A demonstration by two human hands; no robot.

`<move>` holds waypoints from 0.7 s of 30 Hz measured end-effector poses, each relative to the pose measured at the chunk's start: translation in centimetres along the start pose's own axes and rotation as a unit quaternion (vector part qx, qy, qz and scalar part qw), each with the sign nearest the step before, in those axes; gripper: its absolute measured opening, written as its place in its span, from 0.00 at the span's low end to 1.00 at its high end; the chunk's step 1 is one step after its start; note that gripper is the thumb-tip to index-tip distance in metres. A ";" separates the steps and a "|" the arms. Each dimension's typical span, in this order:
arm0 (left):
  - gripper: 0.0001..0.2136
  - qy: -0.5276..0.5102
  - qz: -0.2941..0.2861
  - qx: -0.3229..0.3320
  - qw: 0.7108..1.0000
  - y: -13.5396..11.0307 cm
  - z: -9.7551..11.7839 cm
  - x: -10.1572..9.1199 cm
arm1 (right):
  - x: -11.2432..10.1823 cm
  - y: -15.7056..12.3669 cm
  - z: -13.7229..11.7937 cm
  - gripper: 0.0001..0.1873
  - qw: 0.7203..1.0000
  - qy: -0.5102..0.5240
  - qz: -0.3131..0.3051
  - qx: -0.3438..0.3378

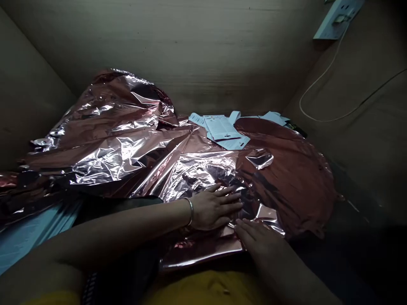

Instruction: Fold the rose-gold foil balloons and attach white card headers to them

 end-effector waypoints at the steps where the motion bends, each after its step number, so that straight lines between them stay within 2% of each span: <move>1: 0.26 0.005 -0.003 -0.002 1.000 0.1 -0.1 0.0 | -0.2 0.1 0.0 0.26 1.000 0.007 0.002 0.004; 5: 0.26 -0.001 0.016 -0.020 1.000 0.0 0.1 -1.0 | -1.6 1.0 -0.1 0.25 0.998 0.062 -0.027 -0.020; 9: 0.26 -0.004 -0.002 -0.028 1.000 0.1 -0.2 -0.3 | -2.5 1.9 0.5 0.17 0.980 0.150 -0.118 0.050; 12: 0.28 0.003 0.015 -0.023 1.000 -0.3 -0.2 -0.2 | -3.0 2.3 0.8 0.13 0.960 0.191 -0.185 0.089; 17: 0.23 -0.007 0.018 -0.002 1.000 -2.5 0.2 0.4 | -4.3 4.5 1.4 0.13 0.956 0.219 -0.189 0.047; 21: 0.20 0.002 0.029 -0.029 0.999 -2.9 -1.5 1.5 | -3.9 7.9 3.7 0.09 0.953 0.198 -0.220 0.067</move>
Point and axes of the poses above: each hand's wrist, its own y-axis towards the middle knuckle, its own x-axis out of the palm, z = x × y, the point moved 5 cm from there along y, towards the middle knuckle
